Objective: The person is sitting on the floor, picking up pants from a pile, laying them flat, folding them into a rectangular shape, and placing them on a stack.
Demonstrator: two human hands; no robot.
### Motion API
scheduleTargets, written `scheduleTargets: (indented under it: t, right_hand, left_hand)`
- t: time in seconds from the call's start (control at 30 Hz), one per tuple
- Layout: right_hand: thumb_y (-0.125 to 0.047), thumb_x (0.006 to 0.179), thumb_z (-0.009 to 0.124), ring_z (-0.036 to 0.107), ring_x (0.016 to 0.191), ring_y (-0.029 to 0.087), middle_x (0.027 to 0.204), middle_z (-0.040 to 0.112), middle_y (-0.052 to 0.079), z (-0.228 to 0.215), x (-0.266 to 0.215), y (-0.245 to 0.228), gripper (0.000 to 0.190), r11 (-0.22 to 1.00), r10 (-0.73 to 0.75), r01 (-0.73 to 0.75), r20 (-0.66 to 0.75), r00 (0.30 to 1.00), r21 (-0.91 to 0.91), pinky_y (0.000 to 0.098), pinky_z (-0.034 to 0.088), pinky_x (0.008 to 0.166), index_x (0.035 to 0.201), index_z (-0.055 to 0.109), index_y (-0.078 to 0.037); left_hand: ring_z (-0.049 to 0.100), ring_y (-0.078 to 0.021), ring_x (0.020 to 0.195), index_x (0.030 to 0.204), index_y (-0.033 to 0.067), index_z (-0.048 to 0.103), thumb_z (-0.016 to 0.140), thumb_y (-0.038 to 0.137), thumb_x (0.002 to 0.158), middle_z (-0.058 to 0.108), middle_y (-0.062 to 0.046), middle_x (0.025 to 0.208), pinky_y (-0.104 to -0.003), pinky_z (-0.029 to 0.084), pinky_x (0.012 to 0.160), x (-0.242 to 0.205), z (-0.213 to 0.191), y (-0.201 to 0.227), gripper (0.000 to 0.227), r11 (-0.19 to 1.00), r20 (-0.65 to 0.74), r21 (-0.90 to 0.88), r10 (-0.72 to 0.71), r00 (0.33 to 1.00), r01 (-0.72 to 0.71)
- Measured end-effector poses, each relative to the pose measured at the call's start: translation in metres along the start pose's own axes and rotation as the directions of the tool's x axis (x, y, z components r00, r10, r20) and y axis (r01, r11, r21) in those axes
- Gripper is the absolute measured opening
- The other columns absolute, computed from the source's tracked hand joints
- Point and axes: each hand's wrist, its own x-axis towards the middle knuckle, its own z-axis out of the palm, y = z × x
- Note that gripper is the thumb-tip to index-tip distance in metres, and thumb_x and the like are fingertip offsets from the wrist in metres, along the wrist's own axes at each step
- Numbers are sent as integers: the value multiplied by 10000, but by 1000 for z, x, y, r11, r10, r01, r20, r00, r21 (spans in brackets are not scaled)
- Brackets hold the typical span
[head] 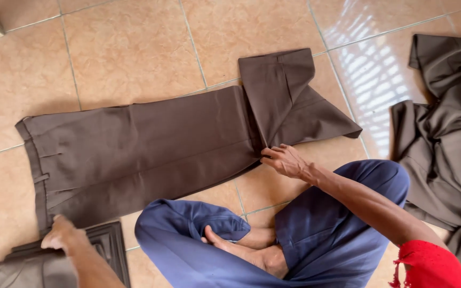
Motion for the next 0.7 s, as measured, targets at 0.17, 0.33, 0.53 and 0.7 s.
scheduleTargets:
  t: [0.17, 0.33, 0.53, 0.7]
  right_hand:
    - [-90, 885, 582, 638, 810, 263, 1101, 557, 40, 11, 8, -14, 182, 996, -74, 73, 20, 997, 48, 396, 543, 665, 1048, 594, -172]
    - [-124, 927, 570, 666, 787, 253, 1129, 575, 30, -2, 8, -24, 132, 997, -64, 63, 31, 997, 44, 389, 563, 648, 1042, 607, -177]
    - [-107, 888, 623, 687, 858, 241, 1198, 549, -6, 1, -5, -24, 301, 993, -32, 52, 173, 984, -107, 397, 588, 698, 1159, 610, -238]
    - [-88, 896, 611, 676, 912, 248, 1227, 500, -4, 17, -3, -28, 381, 972, 32, 40, 304, 952, -231, 420, 564, 770, 1245, 584, -238]
  left_hand:
    - [631, -293, 1147, 1263, 43, 704, 696, 53, 917, 657, -127, 1201, -435, 468, 1048, -190, -93, 106, 346, 518, -907, -247, 175, 384, -819]
    - [571, -313, 1258, 1318, 148, 630, 757, 258, 805, 611, -110, 1285, -416, 452, 1063, -385, -67, 232, 539, 81, -643, -339, 708, 293, -937]
    - [504, -308, 1195, 1458, 66, 462, 667, 228, 895, 460, -139, 1304, -444, 416, 981, -427, -33, 295, 620, 120, -293, -26, 948, 122, -992]
    - [566, -309, 958, 1322, 6, 579, 616, 123, 942, 532, -158, 1074, -439, 457, 836, -411, 2, 296, 400, 76, -412, 262, 910, -40, -962]
